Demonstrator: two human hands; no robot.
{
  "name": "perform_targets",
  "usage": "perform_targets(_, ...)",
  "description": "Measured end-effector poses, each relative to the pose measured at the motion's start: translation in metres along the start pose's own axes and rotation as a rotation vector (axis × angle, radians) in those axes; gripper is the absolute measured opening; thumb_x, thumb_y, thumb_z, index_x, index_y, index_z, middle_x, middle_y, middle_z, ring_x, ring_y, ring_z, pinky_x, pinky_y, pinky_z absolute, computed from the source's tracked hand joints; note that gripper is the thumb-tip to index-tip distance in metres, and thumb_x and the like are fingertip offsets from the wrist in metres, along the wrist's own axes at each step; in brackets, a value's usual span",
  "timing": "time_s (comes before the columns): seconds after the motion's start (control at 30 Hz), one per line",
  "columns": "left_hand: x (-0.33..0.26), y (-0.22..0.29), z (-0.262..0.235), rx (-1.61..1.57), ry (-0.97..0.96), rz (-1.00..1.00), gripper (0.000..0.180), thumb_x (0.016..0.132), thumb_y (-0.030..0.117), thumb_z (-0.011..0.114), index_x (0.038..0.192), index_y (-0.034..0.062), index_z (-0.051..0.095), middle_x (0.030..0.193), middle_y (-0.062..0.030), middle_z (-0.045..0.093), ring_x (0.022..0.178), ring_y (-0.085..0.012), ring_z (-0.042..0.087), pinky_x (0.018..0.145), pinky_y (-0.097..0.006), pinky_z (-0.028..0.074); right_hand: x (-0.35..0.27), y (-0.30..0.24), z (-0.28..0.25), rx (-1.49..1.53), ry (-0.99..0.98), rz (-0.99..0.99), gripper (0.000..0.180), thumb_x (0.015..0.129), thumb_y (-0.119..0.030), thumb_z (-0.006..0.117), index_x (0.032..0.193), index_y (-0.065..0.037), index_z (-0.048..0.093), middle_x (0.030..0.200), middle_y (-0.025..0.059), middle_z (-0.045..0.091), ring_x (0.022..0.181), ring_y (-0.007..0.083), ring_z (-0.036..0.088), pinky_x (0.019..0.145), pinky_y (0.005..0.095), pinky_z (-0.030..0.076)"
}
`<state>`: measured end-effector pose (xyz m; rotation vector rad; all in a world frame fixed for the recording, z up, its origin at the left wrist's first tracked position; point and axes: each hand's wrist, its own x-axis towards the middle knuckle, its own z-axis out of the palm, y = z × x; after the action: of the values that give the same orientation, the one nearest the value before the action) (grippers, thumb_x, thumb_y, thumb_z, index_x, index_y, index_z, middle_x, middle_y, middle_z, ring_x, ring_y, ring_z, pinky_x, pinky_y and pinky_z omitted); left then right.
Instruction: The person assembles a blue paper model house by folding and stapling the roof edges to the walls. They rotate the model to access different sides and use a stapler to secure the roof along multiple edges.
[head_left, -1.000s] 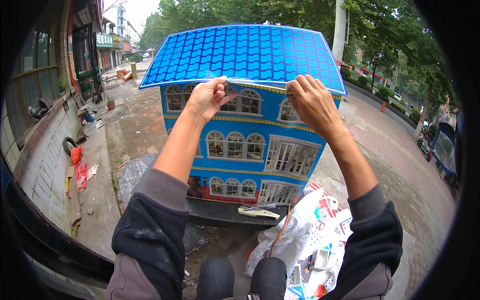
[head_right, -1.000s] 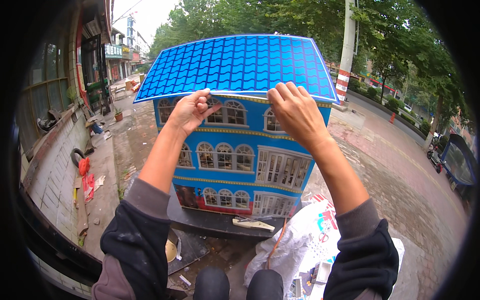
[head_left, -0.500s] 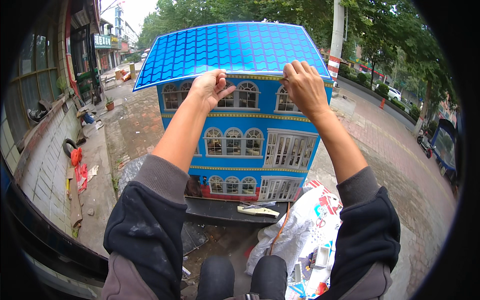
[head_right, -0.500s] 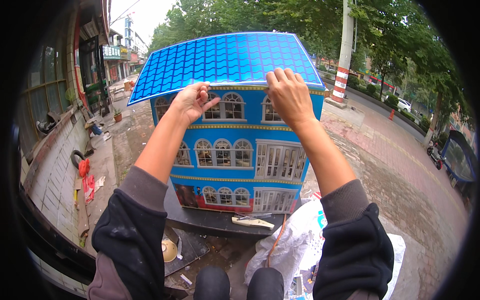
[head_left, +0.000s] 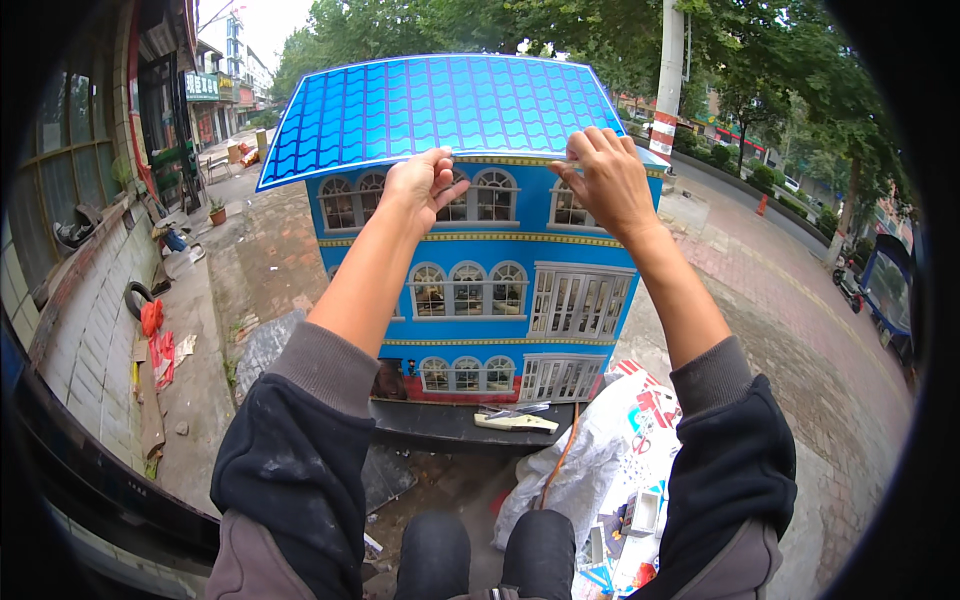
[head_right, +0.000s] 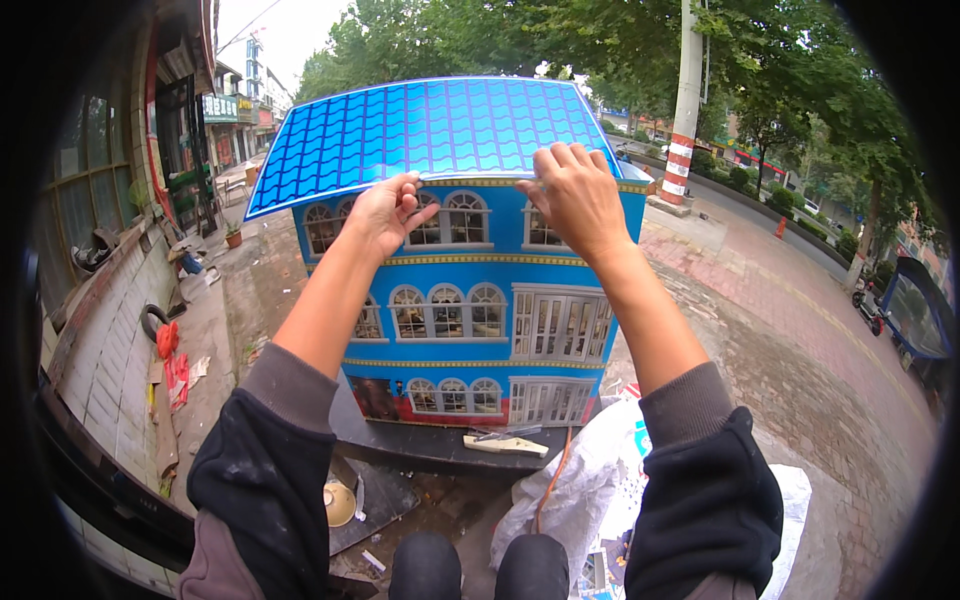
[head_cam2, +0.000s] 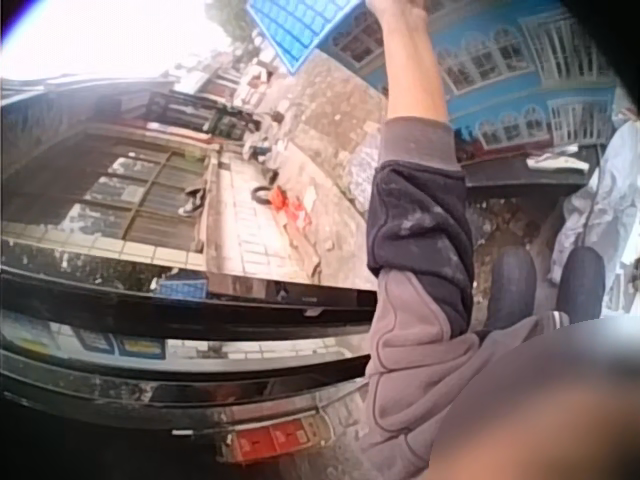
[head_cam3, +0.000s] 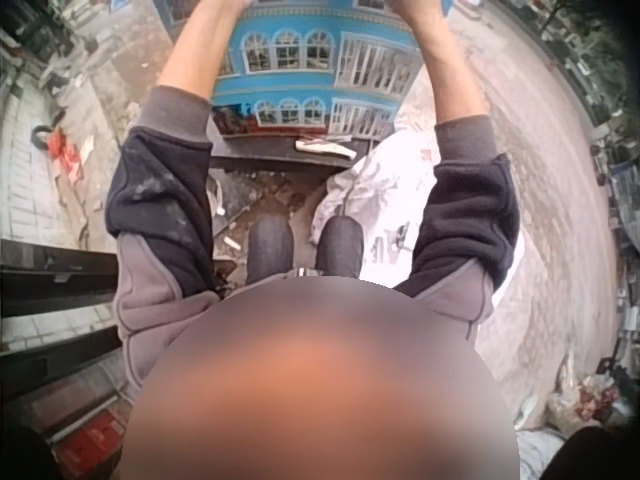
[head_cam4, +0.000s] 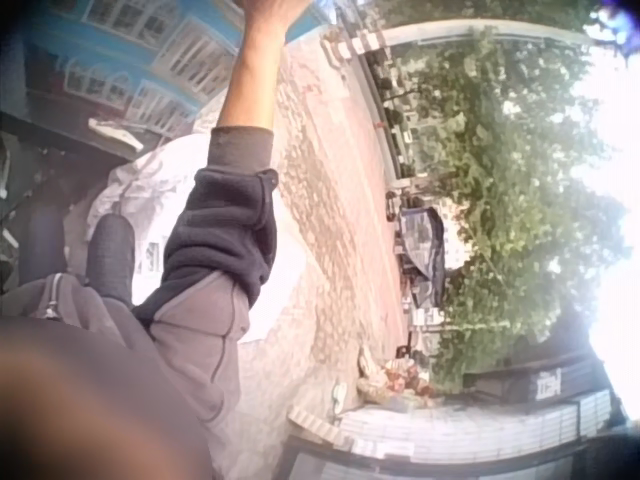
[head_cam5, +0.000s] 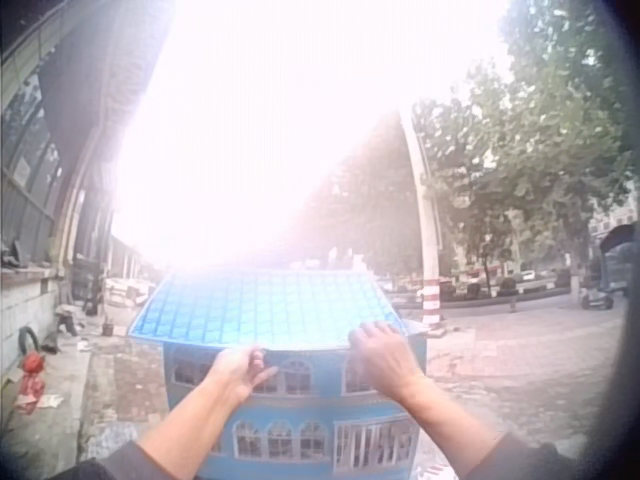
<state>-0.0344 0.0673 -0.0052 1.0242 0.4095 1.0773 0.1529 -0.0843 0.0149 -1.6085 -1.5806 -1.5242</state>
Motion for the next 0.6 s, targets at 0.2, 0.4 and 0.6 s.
perform_targets(0.2,-0.005,-0.002,-0.003,-0.032,-0.064,0.030,0.009,0.092,0.011,0.060,0.090,0.0056,0.054,0.060,0.0076,0.051,0.050,-0.0038,0.048,0.097,-0.042,0.051,0.032,0.042,-0.014,0.043,-0.741,0.529,0.052,0.094,-0.048,0.048,0.104,0.000,0.065,0.099,0.0212,0.068,0.098,0.0330,0.064,0.091,0.0465,0.044)
perform_targets(0.4,-0.004,-0.004,-0.008,-0.018,-0.110,0.043,0.009,0.091,0.013,0.061,0.086,0.0081,0.057,0.064,0.0049,0.054,0.054,-0.0048,0.052,0.091,-0.040,0.055,0.068,0.056,0.013,0.425,-0.885,0.778,0.052,0.094,-0.037,0.051,0.124,0.005,0.055,0.112,0.0244,0.064,0.100,0.0320,0.066,0.079,0.0453,0.052)
perform_targets(0.6,-0.003,-0.008,-0.003,-0.067,-0.081,0.000,0.013,0.092,0.016,0.061,0.081,0.0112,0.057,0.059,0.0094,0.052,0.050,-0.0030,0.049,0.096,-0.041,0.050,0.081,0.046,0.017,1.353,-0.119,1.648,0.038,0.093,-0.023,0.057,0.123,0.000,0.049,0.103,0.0160,0.060,0.083,0.0205,0.067,0.066,0.0305,0.058)
